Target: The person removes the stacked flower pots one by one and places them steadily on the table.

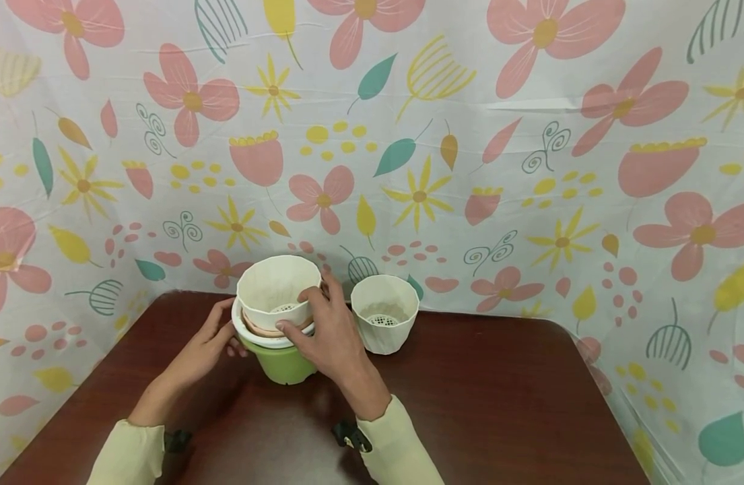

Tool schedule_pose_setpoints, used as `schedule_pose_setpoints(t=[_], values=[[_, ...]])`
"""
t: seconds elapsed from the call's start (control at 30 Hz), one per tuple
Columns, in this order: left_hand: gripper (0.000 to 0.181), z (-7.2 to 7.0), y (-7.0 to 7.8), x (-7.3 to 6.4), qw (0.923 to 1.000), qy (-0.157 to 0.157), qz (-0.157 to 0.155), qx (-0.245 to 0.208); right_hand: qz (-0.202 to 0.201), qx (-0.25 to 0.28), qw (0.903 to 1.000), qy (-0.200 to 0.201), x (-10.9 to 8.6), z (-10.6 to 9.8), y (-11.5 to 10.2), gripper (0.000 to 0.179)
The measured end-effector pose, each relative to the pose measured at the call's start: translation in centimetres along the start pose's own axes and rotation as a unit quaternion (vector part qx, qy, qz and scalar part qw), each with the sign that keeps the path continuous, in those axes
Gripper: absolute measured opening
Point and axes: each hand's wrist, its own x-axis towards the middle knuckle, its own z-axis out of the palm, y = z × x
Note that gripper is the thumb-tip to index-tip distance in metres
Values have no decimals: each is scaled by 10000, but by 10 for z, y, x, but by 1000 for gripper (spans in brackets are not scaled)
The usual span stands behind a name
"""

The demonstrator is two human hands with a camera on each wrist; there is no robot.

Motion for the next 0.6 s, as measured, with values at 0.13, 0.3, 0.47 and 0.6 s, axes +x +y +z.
schedule_pose_setpoints(t=[0.13,0.3,0.47,0.6], values=[[45,0,0,0,10000,-2,-2,13,-27,-38,10000,27,0,0,-1,46],[46,0,-1,0,10000,-14,-16,2,-22,-27,10000,36,0,1,-1,46],[46,0,-1,0,10000,-18,-11,13,14,-35,10000,41,0,1,-1,46],[46,0,-1,1,10000,-33,11,51,61,-69,10000,19,-1,1,-1,46]])
